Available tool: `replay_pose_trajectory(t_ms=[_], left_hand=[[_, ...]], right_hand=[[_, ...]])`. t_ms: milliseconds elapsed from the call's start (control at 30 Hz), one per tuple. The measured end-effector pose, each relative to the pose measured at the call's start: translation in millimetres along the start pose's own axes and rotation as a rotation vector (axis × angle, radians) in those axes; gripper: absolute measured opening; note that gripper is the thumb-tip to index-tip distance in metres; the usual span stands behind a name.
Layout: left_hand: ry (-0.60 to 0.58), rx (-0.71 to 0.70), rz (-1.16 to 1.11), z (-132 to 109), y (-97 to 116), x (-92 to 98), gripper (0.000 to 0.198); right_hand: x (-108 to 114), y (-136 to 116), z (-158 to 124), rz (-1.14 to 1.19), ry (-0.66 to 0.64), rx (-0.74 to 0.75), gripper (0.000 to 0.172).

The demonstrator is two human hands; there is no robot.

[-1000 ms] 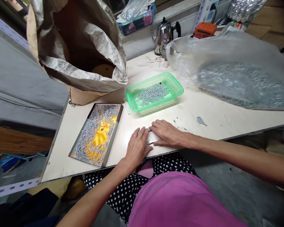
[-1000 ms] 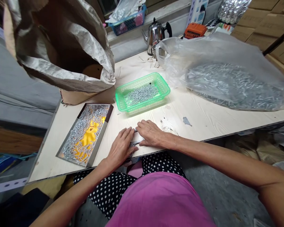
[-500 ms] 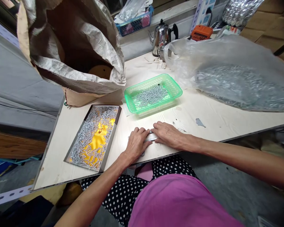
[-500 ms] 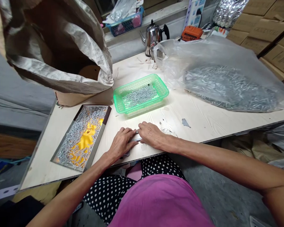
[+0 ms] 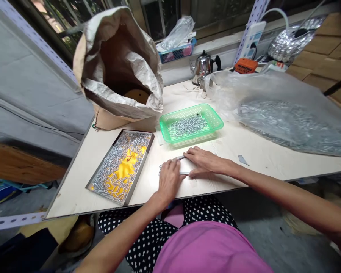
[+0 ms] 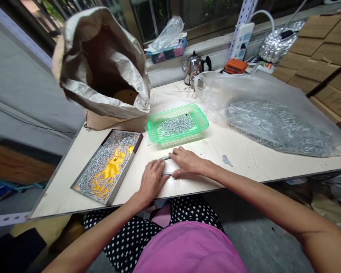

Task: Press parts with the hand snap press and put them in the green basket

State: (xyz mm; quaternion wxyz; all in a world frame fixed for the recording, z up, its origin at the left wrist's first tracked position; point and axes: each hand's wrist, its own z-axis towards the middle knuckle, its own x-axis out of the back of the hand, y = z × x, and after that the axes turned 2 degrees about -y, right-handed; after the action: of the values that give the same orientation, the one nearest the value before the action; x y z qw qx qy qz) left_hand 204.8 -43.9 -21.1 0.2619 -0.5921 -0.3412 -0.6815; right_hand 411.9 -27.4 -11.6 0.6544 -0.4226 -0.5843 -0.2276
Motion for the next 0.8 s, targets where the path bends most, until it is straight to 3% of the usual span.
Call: replay_pose_trajectory(t_ms=[67, 200, 333, 433, 500, 633, 800], left_hand=[[0.056, -0.038, -0.012, -15.9, 10.9, -9.8, 0.050], [0.058, -0.124, -0.117, -38.8, 29.7, -24.9, 0.053], [0.045, -0.124, -0.222, -43.9, 33.0, -26.6, 0.056], [0.055, -0.129, -0.269, -42.3, 30.8, -25.6, 0.061], [0.061, -0.132, -0.296, -41.7, 30.0, -26.7, 0.062], [0.013, -0.076, -0.321, -43.9, 31.5, -33.4, 0.056], [-0.008, -0.033, -0.318, -48.4, 33.3, -40.5, 0.058]], right_hand=[[-0.8, 3.7, 4.1, 0.007, 0.001, 0.013, 0.046], [-7.4, 8.9, 20.1, -0.084, 0.054, -0.052, 0.017], [-8.7, 11.7, 42.2, -0.161, 0.098, -0.108, 0.017], [-5.6, -2.9, 52.4, -0.191, 0.101, -0.116, 0.017], [-4.6, -23.3, 55.6, -0.161, 0.081, 0.027, 0.016], [-9.5, -68.1, 61.8, -0.093, -0.029, 0.451, 0.011], [-19.7, -91.3, 75.4, -0.170, -0.061, 0.592, 0.014]])
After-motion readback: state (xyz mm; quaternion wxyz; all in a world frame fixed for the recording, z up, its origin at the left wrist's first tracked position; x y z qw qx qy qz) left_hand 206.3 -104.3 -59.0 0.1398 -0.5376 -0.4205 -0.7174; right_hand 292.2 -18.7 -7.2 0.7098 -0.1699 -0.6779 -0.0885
